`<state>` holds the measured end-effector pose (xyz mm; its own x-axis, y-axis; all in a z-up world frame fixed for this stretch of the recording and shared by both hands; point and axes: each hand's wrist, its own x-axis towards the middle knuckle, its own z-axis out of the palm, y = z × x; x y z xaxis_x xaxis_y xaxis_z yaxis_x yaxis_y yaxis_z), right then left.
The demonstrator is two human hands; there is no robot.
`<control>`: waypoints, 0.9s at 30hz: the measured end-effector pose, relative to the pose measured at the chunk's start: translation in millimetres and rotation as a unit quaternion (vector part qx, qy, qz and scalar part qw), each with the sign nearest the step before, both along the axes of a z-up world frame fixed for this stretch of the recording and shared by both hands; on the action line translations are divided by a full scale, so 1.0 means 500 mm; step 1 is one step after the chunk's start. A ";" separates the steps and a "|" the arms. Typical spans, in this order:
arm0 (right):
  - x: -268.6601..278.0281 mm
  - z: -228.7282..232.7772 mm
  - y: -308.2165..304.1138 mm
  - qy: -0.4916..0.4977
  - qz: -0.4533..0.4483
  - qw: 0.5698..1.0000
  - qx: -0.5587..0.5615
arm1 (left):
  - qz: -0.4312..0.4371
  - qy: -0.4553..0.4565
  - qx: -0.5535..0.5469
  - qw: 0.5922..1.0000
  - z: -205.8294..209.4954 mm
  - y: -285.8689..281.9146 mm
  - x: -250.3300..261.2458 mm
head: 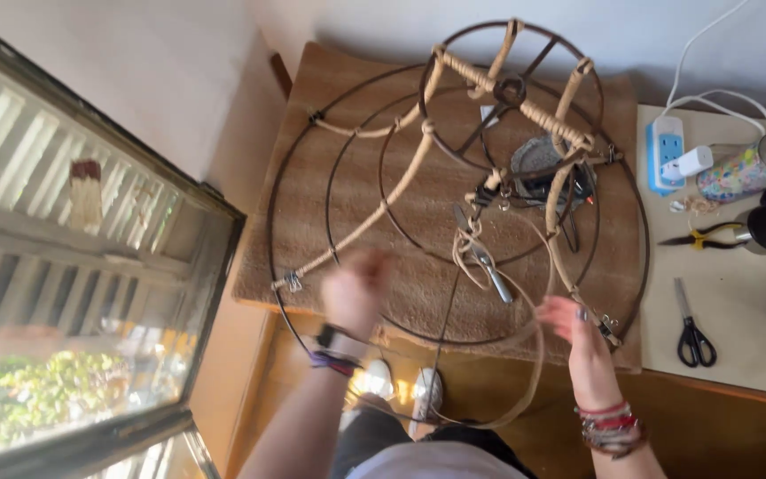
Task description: Wrapping a metal lampshade frame with cord to create a decorative pattern
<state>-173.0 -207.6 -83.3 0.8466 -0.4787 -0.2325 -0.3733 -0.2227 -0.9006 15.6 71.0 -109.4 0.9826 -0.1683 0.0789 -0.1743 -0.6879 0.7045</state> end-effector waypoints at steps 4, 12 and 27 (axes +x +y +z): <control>-0.002 -0.052 -0.056 0.006 0.162 0.944 0.287 | 0.151 -0.157 0.061 0.974 -0.023 0.168 0.016; 0.005 -0.117 -0.093 -0.035 0.096 0.920 0.379 | -0.047 0.062 0.034 0.996 0.143 -0.066 -0.065; 0.043 0.010 -0.170 -0.098 0.093 0.922 -0.362 | 0.009 -0.012 0.139 0.990 0.091 -0.037 -0.085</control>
